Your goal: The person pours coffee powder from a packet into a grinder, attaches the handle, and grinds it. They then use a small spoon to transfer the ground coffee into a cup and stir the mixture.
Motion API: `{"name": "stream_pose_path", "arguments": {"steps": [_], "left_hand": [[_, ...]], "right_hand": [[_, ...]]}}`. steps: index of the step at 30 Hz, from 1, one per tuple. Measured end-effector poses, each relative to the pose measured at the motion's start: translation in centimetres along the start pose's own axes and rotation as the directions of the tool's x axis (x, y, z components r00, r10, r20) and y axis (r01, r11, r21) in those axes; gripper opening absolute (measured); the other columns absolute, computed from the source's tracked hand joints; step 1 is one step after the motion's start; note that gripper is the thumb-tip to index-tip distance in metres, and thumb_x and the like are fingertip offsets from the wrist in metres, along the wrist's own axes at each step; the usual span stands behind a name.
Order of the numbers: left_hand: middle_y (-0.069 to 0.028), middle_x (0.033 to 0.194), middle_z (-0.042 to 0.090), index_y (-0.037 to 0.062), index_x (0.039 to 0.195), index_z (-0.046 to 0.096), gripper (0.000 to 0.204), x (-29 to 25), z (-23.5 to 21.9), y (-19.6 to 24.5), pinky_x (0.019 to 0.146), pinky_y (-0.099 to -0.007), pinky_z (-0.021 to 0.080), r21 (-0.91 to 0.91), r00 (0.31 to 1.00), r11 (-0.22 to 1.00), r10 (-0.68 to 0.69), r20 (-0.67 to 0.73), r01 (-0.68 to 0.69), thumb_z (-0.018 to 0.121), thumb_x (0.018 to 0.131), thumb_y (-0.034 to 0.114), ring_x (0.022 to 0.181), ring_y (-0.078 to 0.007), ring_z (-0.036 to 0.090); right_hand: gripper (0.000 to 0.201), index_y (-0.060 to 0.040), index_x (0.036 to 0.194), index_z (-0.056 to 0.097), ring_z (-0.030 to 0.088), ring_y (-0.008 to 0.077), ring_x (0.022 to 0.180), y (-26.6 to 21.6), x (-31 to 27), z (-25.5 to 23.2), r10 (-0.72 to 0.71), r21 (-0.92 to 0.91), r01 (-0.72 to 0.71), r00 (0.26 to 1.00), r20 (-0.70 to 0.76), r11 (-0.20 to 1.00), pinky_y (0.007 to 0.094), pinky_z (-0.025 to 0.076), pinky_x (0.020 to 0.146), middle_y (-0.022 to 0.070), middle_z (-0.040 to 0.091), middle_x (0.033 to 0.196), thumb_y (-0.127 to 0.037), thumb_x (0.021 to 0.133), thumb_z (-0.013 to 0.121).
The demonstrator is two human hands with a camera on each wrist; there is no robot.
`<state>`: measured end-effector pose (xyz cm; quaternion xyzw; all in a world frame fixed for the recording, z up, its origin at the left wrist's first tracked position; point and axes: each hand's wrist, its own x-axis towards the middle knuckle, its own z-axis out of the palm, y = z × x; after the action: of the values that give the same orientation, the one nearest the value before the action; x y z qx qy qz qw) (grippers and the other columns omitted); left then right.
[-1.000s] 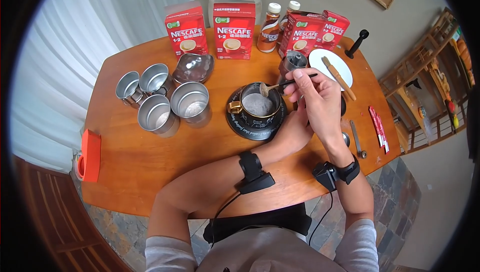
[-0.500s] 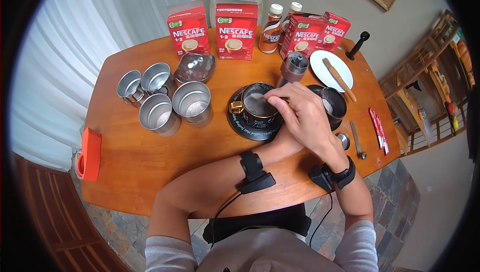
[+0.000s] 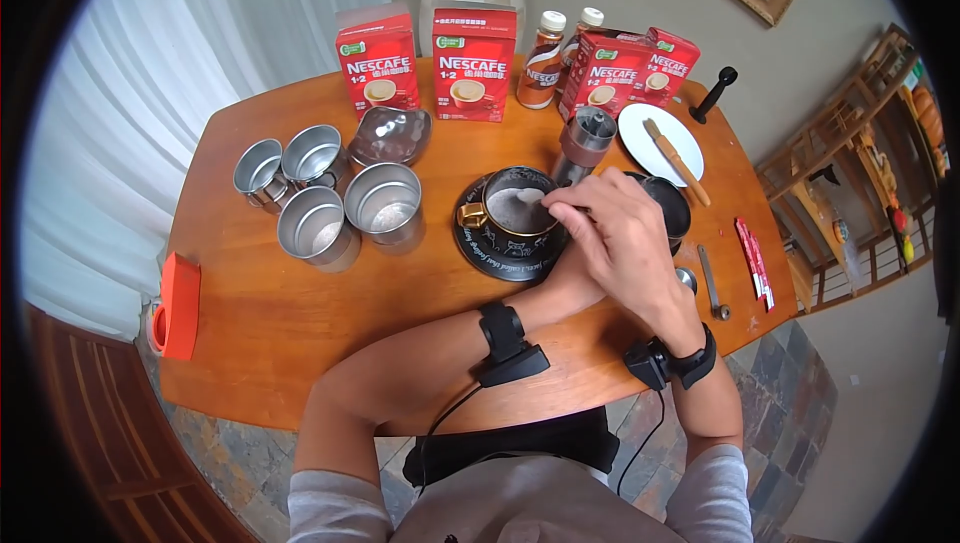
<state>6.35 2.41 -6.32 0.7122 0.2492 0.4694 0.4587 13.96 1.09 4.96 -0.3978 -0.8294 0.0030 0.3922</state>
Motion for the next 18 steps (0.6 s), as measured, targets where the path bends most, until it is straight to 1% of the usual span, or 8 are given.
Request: {"name": "stream_pose_path", "arguments": {"steps": [2,3,6,9,10,11,14,18], "left_hand": [[-0.0164,0.123,0.058,-0.0013,0.127,0.051,0.035,-0.4,0.2,-0.5,0.099,-0.0397,0.049,-0.027,0.998,0.998,-0.056,-0.007,0.056,0.069,0.100,0.013,0.120,-0.0245,0.058],[-0.0162,0.123,0.058,-0.0014,0.126,0.051,0.035,-0.1,0.4,-1.0,0.098,-0.0398,0.049,-0.059,1.000,0.998,-0.019,-0.006,0.019,0.069,0.099,0.013,0.119,-0.0246,0.058],[-0.0158,0.122,0.059,-0.0015,0.125,0.052,0.035,0.7,0.7,-1.0,0.097,-0.0399,0.050,-0.097,0.999,0.994,0.042,-0.005,-0.042,0.069,0.099,0.013,0.117,-0.0246,0.059],[-0.0153,0.121,0.060,-0.0010,0.123,0.052,0.033,0.4,0.1,-0.4,0.097,-0.0397,0.050,-0.057,0.999,0.998,0.034,-0.012,-0.034,0.069,0.098,0.013,0.115,-0.0240,0.060],[-0.0151,0.121,0.060,-0.0007,0.122,0.052,0.032,0.9,0.2,-0.7,0.096,-0.0397,0.050,-0.094,0.998,0.993,0.070,0.003,-0.070,0.069,0.098,0.013,0.115,-0.0235,0.060],[-0.0148,0.120,0.059,-0.0004,0.121,0.052,0.031,1.3,0.4,-1.0,0.096,-0.0396,0.050,-0.134,0.994,0.985,0.109,0.019,-0.106,0.069,0.098,0.012,0.114,-0.0231,0.060],[-0.0142,0.119,0.059,-0.0002,0.120,0.052,0.030,0.4,-0.9,1.5,0.096,-0.0394,0.050,-0.031,0.994,0.997,-0.065,0.083,0.068,0.069,0.098,0.012,0.113,-0.0222,0.059],[-0.0138,0.117,0.060,-0.0005,0.119,0.053,0.027,0.5,-0.1,0.8,0.093,-0.0407,0.050,-0.078,0.999,0.996,0.035,-0.023,-0.036,0.067,0.100,0.012,0.112,-0.0224,0.060]], "right_hand": [[0.008,-0.0045,0.094,0.074,0.063,0.0299,0.083,0.1,-0.2,-0.1,-0.028,-0.026,0.031,0.994,0.106,0.999,0.0423,0.052,0.075,0.0091,0.070,0.085,-0.010,0.089,0.076],[0.007,-0.0044,0.094,0.074,0.063,0.0301,0.083,0.1,-0.3,-0.3,-0.036,-0.044,0.043,0.987,0.156,0.998,0.0423,0.052,0.075,0.0092,0.070,0.085,-0.009,0.089,0.075],[0.007,-0.0038,0.094,0.074,0.064,0.0305,0.083,0.1,-0.3,0.0,0.005,0.024,-0.006,1.000,0.018,1.000,0.0422,0.053,0.073,0.0096,0.070,0.086,-0.009,0.089,0.075],[0.007,-0.0037,0.093,0.073,0.065,0.0307,0.083,0.0,-0.3,-0.2,0.024,-0.016,-0.023,0.997,0.075,1.000,0.0418,0.054,0.072,0.0099,0.071,0.086,-0.009,0.089,0.075],[0.007,-0.0040,0.093,0.073,0.066,0.0311,0.083,0.2,-0.4,-0.2,0.010,-0.088,0.005,0.984,0.178,0.996,0.0417,0.055,0.073,0.0096,0.071,0.087,-0.010,0.090,0.075],[0.007,-0.0041,0.093,0.073,0.066,0.0312,0.083,0.1,-0.5,-0.2,0.019,-0.058,-0.012,0.992,0.123,0.998,0.0418,0.055,0.073,0.0096,0.071,0.087,-0.010,0.090,0.075],[0.007,-0.0043,0.093,0.073,0.066,0.0312,0.083,0.0,-0.4,0.0,0.034,0.001,-0.034,0.999,0.036,0.999,0.0420,0.055,0.073,0.0094,0.071,0.087,-0.010,0.091,0.075],[0.006,-0.0034,0.095,0.073,0.066,0.0309,0.083,0.0,-0.5,-0.1,0.029,-0.002,-0.029,0.998,0.059,1.000,0.0410,0.055,0.073,0.0097,0.071,0.088,-0.008,0.091,0.074]]}}
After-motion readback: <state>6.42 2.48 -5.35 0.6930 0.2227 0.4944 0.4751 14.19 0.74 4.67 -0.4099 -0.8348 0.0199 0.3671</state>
